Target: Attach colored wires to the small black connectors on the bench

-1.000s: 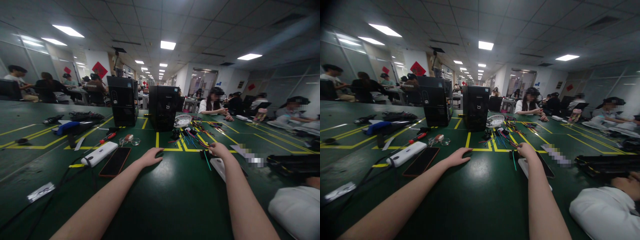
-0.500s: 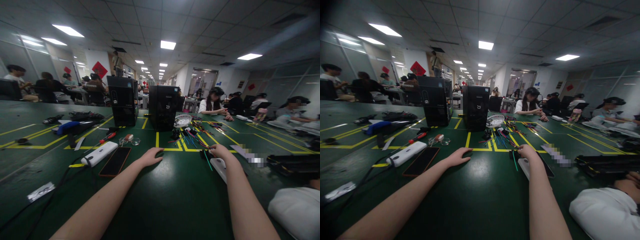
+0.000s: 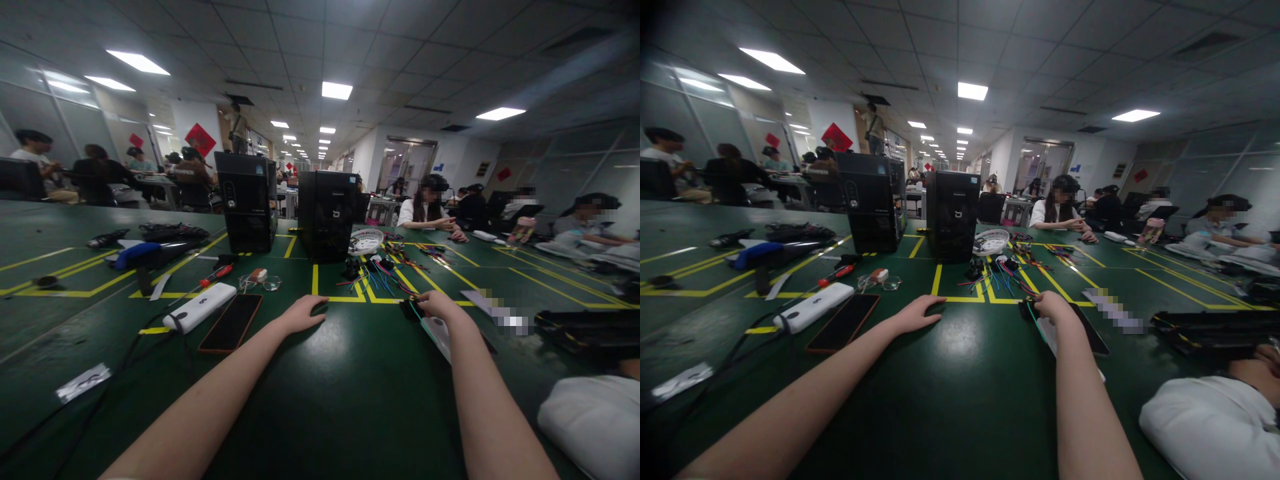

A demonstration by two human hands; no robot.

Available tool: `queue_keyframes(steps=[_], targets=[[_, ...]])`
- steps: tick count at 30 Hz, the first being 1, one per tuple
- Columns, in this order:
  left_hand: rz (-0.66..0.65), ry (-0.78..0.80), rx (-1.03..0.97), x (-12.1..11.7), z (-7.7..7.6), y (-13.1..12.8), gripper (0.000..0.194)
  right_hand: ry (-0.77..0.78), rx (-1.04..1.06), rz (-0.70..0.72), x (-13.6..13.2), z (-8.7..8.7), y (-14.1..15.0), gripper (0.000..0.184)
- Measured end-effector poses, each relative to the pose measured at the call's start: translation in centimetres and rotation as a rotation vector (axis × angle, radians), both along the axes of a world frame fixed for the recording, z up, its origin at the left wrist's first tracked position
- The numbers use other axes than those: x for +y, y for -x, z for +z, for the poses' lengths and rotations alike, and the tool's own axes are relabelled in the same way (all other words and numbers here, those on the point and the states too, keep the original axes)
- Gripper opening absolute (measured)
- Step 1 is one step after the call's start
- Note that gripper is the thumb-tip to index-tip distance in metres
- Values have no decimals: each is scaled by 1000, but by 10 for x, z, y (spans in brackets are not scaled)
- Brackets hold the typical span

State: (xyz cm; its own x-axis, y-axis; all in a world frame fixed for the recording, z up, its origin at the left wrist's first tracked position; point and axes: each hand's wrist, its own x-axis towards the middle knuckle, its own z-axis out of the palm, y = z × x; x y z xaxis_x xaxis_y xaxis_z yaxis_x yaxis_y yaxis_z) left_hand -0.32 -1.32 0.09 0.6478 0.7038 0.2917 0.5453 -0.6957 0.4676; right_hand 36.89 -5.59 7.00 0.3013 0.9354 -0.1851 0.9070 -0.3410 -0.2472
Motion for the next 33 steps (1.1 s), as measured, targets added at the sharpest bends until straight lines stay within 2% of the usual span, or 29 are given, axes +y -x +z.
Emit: queue_keyframes(steps=[7,15,23,26,33], targets=[[-2,-2,-5,-1,1,-1,47,34,-130,12,1,1,5,26],[-15,-19,-12,-2,1,-1,41,-74,-151,-18,5,-6,4,33],[-23,-46,-11,-1,0,0,41,-44,-177,30,7,-7,5,29],[-28,-53,-11,0,-2,1,40,-78,-165,32,5,-7,6,29],[-45,-67,-1,5,-6,0,39,-171,-132,-87,-2,-1,0,24]])
